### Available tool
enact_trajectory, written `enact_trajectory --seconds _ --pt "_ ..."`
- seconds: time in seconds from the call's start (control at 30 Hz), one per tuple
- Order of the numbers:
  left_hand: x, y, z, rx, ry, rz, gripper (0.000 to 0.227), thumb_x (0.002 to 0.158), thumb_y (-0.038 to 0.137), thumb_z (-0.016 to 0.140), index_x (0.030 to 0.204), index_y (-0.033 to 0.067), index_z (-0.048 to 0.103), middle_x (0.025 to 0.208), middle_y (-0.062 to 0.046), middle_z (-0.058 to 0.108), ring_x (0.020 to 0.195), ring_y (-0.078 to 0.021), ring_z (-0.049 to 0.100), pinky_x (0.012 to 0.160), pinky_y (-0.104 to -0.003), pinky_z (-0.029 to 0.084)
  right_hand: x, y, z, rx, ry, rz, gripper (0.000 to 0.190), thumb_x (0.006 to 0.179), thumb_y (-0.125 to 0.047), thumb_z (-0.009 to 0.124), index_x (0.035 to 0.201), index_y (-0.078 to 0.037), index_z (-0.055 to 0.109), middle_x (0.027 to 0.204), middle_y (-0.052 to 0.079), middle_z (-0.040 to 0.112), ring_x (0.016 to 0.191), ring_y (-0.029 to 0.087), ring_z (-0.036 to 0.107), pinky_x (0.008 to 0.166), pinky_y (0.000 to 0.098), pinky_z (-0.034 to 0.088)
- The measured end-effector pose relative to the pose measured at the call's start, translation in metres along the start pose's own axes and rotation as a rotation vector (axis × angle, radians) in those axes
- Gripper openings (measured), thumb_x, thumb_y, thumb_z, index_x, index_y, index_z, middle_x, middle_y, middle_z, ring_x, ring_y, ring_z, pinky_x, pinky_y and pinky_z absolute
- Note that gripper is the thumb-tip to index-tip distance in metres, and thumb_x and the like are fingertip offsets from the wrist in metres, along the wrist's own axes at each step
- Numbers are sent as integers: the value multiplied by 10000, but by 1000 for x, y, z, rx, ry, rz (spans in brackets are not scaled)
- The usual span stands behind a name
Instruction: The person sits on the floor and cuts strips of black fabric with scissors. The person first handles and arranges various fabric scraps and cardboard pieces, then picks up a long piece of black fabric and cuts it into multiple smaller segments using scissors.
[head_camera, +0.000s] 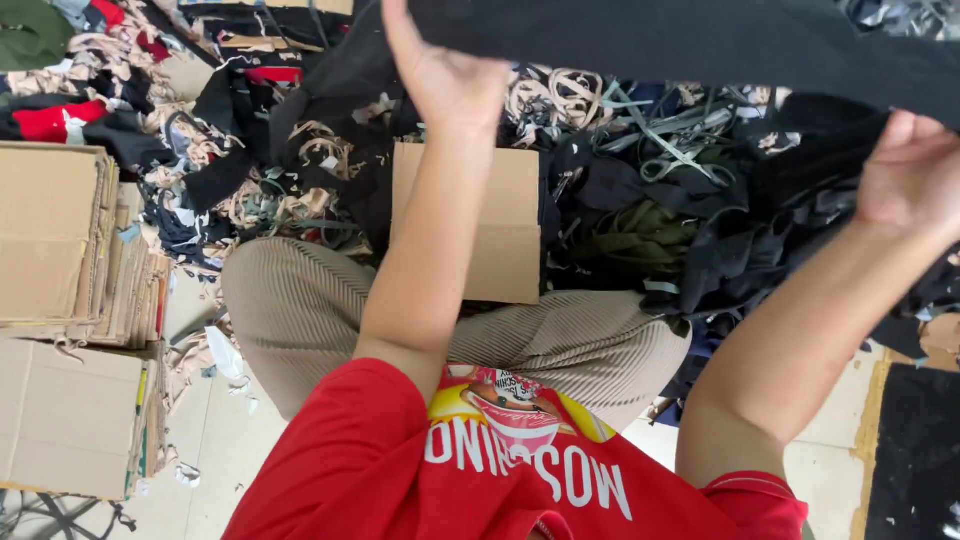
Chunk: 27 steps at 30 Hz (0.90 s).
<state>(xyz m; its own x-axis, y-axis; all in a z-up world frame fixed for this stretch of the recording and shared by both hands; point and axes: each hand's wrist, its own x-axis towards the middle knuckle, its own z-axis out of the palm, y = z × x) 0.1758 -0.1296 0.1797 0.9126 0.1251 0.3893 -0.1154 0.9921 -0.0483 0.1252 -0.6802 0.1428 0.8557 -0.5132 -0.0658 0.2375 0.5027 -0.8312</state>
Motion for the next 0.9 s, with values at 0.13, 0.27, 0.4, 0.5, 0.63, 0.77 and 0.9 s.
enact_trajectory --seconds 0.13,0.27,0.4,0.5,0.63,0.77,0.9 --pt "-35 61 9 103 412 72 461 898 383 775 1232 82 675 1235 -122 697 1171 -341 645 1096 -534 501 41 11 -68 -418 -18 -198 331 946 -349 603 1160 -102 651 1113 78 589 1148 215 658 1179 397 646" --pt "-98 88 16 231 634 20 456 914 273 728 1299 38 666 1339 -155 664 1240 -327 636 1151 -504 482 -13 -7 -93 -469 242 -12 326 862 -406 653 1077 -169 711 1047 2 689 1044 146 730 993 314 675" --pt "-179 99 -19 226 1079 -105 427 840 194 846 1217 42 716 1293 -193 678 1206 -348 664 1050 -514 558 -51 -10 -107 -500 443 129 322 799 -448 692 1016 -218 758 999 -53 766 965 97 786 853 252 698" --pt "-224 103 -49 375 1247 -201 553 855 131 710 1389 50 589 1446 -162 603 1259 -292 612 1017 -415 552 -46 8 -144 -532 650 277 319 736 -488 732 954 -266 806 950 -107 845 888 48 843 713 192 723" --pt "-227 91 -27 670 1174 -367 743 813 181 734 1504 106 474 1520 -94 531 1359 -278 533 1084 -484 493 -46 27 -146 -1630 689 354 618 947 -630 809 1198 -127 551 995 124 672 855 272 668 700 445 614" --pt "-251 97 -101 1677 370 -755 554 995 32 587 1517 187 485 1590 -89 427 1439 -206 438 1151 -279 348 -73 61 3 -2099 411 -408 591 923 -537 912 1148 -80 614 1106 172 632 968 429 659 705 598 526" --pt "-176 46 -34 1391 608 -690 557 957 -53 588 1432 238 593 1635 -72 360 1408 -168 459 1117 -244 343 -109 134 133 -2038 -84 -121 602 964 -641 722 1293 -144 638 1217 247 572 1088 470 596 872 612 458"
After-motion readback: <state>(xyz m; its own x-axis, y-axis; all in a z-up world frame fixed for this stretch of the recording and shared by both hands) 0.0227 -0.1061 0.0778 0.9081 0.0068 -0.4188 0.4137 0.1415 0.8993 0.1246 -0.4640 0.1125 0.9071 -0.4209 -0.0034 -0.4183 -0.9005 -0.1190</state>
